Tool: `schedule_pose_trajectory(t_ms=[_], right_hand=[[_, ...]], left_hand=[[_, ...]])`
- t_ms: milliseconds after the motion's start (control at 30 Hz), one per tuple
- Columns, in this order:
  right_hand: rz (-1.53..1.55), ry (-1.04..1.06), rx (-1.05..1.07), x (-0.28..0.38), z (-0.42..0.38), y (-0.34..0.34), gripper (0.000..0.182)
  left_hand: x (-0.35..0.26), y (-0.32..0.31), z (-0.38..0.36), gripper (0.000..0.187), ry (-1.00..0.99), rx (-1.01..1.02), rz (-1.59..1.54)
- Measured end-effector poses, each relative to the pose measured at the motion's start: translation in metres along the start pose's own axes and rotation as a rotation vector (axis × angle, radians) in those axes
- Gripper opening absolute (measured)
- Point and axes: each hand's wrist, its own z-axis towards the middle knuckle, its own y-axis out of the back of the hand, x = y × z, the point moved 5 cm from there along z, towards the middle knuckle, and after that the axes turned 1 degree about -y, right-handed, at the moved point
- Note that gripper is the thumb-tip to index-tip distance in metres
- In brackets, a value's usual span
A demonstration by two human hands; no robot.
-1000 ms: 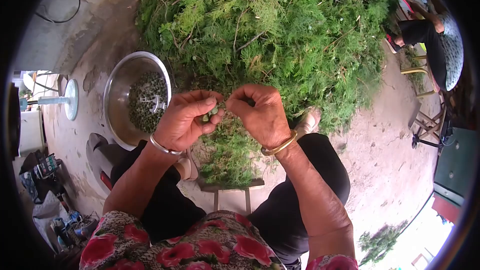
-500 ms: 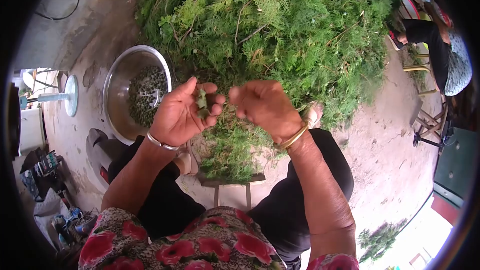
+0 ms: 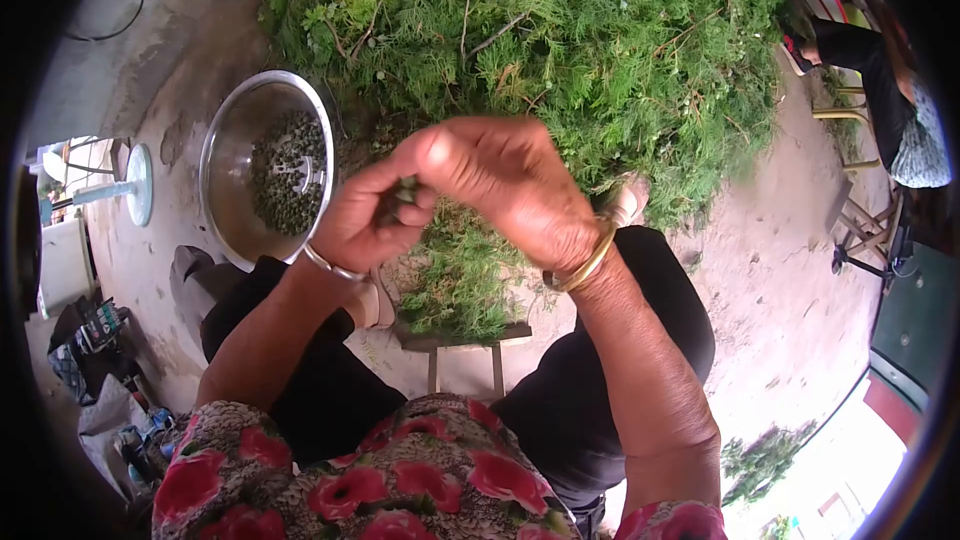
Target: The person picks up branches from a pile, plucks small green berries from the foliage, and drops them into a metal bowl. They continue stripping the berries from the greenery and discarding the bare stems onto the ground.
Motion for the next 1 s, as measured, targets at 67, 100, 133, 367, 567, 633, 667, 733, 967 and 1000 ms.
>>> schedule_pose_trajectory(t_ms=[67, 100, 133, 367, 567, 633, 667, 733, 967, 1000], right_hand=[[-0.005, -0.028, -0.09, 0.003, 0.0, 0.01, 0.061], [-0.059, -0.112, -0.146, 0.002, -0.001, 0.015, 0.057], [-0.113, -0.198, -0.201, 0.0, -0.004, 0.02, 0.053], [-0.267, -0.144, -0.315, 0.003, -0.011, 0.029, 0.028], [-0.361, -0.31, -0.316, 0.013, -0.025, 0.034, 0.027], [-0.357, -0.32, -0.324, 0.011, -0.028, 0.036, 0.026], [-0.324, -0.305, -0.351, 0.011, -0.029, 0.037, 0.025], [-0.251, -0.308, -0.395, 0.017, -0.029, 0.038, 0.024], [-0.139, -0.305, -0.462, 0.014, -0.034, 0.043, 0.027], [-0.145, -0.324, -0.46, 0.013, -0.035, 0.041, 0.03]], left_hand=[[-0.023, 0.019, -0.007, 0.027, -0.051, -0.002, 0.038], [-0.039, 0.04, -0.01, 0.027, -0.179, -0.081, 0.078], [-0.059, 0.064, -0.021, 0.024, -0.239, -0.204, 0.148], [-0.133, 0.206, -0.084, 0.062, -0.656, -1.189, 1.695], [0.001, 0.188, 0.028, 0.064, -0.221, -0.584, 1.894], [0.056, 0.205, 0.072, 0.076, -0.017, -0.428, 2.017], [0.078, 0.205, 0.087, 0.084, 0.114, -0.419, 2.063], [0.121, 0.236, 0.11, 0.086, 0.185, -0.386, 2.056], [0.264, 0.247, 0.044, 0.063, 0.488, -0.233, 2.196], [0.267, 0.232, 0.032, 0.057, 0.502, -0.211, 2.246]])
